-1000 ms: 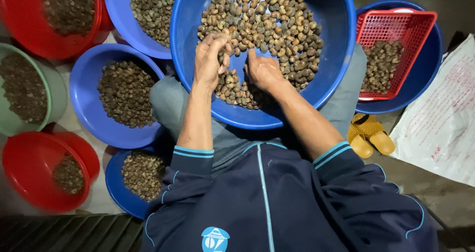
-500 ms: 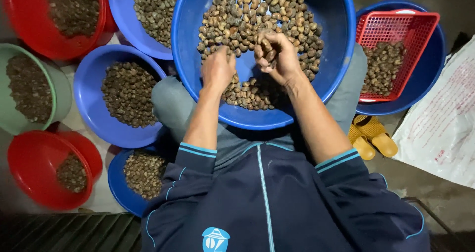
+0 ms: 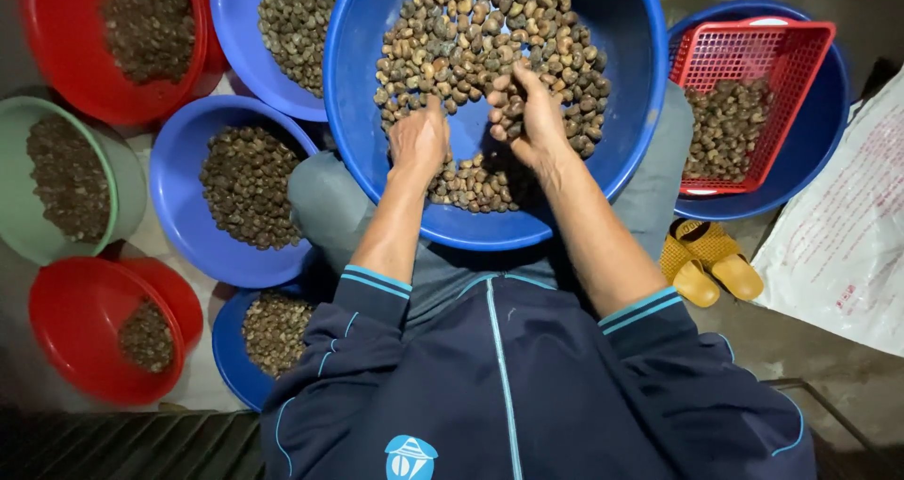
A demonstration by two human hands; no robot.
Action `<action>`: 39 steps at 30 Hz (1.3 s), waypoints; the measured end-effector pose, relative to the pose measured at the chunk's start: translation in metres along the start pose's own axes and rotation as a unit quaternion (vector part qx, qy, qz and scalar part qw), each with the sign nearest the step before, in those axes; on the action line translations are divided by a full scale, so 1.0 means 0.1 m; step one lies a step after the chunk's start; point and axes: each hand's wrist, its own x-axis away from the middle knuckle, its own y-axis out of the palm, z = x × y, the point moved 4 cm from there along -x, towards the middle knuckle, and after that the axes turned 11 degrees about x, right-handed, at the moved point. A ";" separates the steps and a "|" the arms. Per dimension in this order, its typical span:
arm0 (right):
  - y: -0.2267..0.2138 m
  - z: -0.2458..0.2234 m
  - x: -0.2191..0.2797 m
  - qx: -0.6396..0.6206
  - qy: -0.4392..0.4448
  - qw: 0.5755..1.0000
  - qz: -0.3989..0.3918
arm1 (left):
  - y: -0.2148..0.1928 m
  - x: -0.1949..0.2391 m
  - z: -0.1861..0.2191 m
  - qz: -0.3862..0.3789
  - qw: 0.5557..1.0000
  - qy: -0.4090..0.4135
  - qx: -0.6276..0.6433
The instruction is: The person sits on the floor and sorts nuts by hand from a large blue basin into a red basket. They repeatedly scoop nuts with both hands, sift through them, and transfer selected portions into the basket.
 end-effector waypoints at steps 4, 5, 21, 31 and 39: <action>-0.03 0.15 -0.09 0.071 0.046 0.996 0.029 | -0.39 0.05 0.25 0.006 0.982 -0.051 0.179; -0.05 0.21 -0.13 0.116 0.069 0.990 0.029 | -0.62 0.08 0.41 0.013 0.953 -0.069 0.296; 0.23 0.47 -0.12 0.040 0.090 0.994 -0.052 | -0.82 0.24 0.74 0.116 0.866 0.091 0.478; 0.45 0.28 0.13 0.082 0.120 0.988 -0.059 | -0.86 0.23 0.59 0.134 0.712 0.051 0.687; 0.37 0.35 0.07 0.083 0.111 0.987 -0.080 | -0.99 0.40 0.55 0.200 0.835 0.014 0.512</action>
